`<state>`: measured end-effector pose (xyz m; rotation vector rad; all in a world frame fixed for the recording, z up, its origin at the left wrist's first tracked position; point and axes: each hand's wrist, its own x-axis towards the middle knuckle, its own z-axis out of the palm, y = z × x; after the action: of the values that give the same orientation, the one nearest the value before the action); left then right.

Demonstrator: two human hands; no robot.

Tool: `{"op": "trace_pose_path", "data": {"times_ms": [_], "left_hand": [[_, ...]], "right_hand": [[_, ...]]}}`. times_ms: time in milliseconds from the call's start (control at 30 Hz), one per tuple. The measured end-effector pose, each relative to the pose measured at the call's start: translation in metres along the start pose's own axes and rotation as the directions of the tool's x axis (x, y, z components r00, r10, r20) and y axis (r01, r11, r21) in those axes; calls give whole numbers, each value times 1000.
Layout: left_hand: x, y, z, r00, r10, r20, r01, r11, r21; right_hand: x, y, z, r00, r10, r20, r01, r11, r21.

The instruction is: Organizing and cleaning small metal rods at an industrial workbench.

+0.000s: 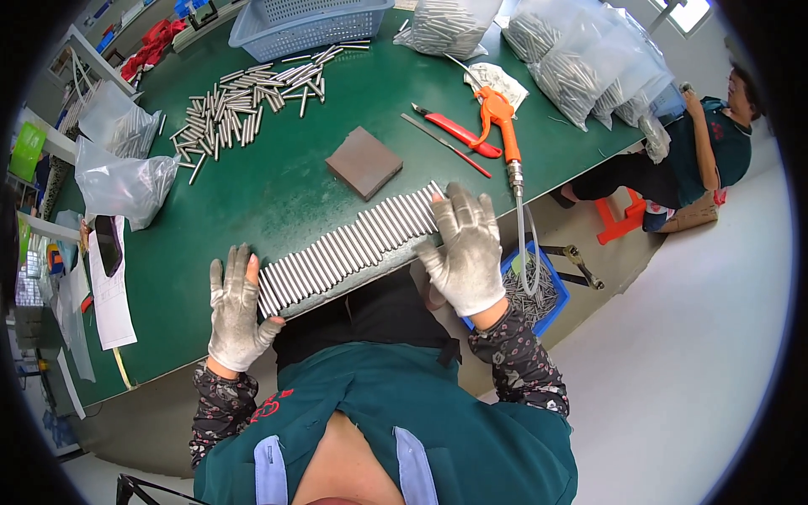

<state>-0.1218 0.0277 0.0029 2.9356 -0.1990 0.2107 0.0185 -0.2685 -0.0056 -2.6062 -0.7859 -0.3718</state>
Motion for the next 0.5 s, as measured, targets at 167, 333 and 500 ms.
{"op": "trace_pose_path", "data": {"times_ms": [167,333,500], "left_hand": [[35,27,-5,989,127,71,-124,992,-36],[78,64,6,950,272,152,-264,962,-74],[91,75,16,930,331,160,-319,943,-94]], "right_hand": [[15,3,9,996,-72,44,72,997,2],[17,-8,14,983,-128,130,137,989,-61],[15,-4,12,984,-99,148,107,993,-48]]}}
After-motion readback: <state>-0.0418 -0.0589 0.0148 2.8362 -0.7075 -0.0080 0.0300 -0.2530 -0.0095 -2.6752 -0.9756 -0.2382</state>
